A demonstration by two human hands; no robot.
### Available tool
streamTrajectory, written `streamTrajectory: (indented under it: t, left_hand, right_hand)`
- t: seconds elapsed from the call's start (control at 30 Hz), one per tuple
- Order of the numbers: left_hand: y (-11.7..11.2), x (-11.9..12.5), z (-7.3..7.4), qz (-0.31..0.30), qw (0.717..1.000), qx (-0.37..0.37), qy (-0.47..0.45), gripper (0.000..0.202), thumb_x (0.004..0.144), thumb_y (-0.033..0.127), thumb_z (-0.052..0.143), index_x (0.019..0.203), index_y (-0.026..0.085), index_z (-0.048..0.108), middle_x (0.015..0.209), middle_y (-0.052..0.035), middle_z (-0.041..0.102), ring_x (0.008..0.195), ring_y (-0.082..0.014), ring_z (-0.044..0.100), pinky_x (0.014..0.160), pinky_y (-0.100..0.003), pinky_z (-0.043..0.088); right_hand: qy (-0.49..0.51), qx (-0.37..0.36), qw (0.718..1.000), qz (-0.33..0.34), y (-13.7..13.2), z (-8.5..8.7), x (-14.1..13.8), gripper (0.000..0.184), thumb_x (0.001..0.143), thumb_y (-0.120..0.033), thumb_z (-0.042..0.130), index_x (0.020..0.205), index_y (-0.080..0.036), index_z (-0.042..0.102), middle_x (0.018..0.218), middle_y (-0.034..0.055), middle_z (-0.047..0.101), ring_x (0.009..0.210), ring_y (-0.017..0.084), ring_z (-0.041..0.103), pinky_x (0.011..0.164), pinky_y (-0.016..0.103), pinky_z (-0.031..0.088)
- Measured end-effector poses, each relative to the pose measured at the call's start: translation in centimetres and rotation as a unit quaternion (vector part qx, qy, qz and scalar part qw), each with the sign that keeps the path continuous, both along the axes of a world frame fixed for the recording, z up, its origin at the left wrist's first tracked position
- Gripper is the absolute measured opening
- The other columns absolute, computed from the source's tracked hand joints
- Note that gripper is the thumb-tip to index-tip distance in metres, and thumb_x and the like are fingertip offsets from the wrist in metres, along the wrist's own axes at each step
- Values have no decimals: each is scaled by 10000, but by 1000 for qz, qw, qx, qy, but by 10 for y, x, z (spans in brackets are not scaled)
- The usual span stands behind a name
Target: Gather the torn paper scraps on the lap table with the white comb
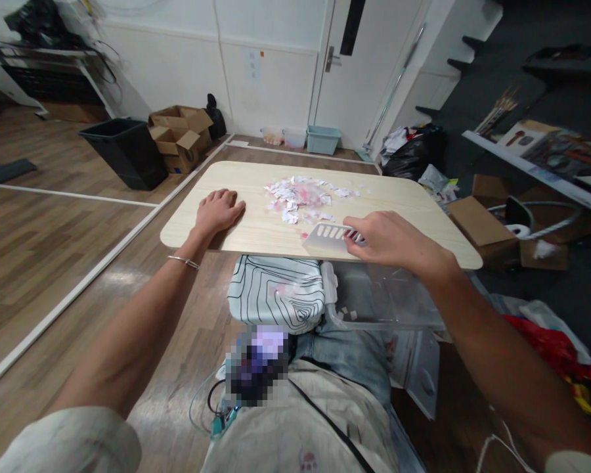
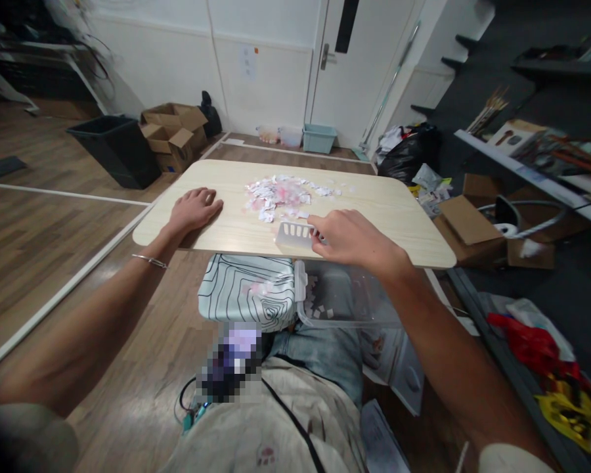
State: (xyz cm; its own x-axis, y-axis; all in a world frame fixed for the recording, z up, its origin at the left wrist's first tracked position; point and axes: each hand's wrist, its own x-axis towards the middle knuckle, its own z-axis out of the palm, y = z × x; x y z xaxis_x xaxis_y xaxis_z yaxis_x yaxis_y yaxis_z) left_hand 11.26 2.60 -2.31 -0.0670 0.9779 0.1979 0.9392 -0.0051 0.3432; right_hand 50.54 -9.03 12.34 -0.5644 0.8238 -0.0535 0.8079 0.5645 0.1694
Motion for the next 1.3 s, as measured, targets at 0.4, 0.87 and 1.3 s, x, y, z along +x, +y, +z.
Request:
streamTrajectory:
  t: [0.4, 0.87, 1.3]
  left_hand:
    - [-2, 2, 3, 3, 1000, -15, 4, 719, 1091, 625, 404, 1632, 242, 682, 1822, -200, 594, 1697, -433, 475, 1417, -625, 367]
    - [0, 0, 0, 7, 1000, -5, -13, 668, 1089, 615, 459, 1619, 289, 702, 1794, -177, 629, 1684, -446, 488, 1420, -661, 360]
    - [-1, 2, 2, 7, 1000, -9, -5, 688, 1100, 597, 435, 1629, 239, 691, 1812, -199, 610, 1694, -444, 477, 1431, -661, 346]
  right_hand:
    - [3, -10, 1000, 21, -10, -2, -5, 154, 1067, -251, 653, 1117, -209, 792, 843, 114, 807, 751, 258, 667, 699, 373, 254]
    - [-17, -12, 1000, -1, -15, -1, -2, 169, 1076, -231, 636, 1115, -206, 799, 858, 120, 813, 784, 269, 690, 711, 393, 252]
    - [-21, -2, 999, 28, -28, -7, -12, 170, 1082, -227, 631, 1110, -215, 798, 869, 113, 832, 765, 266, 690, 710, 400, 237]
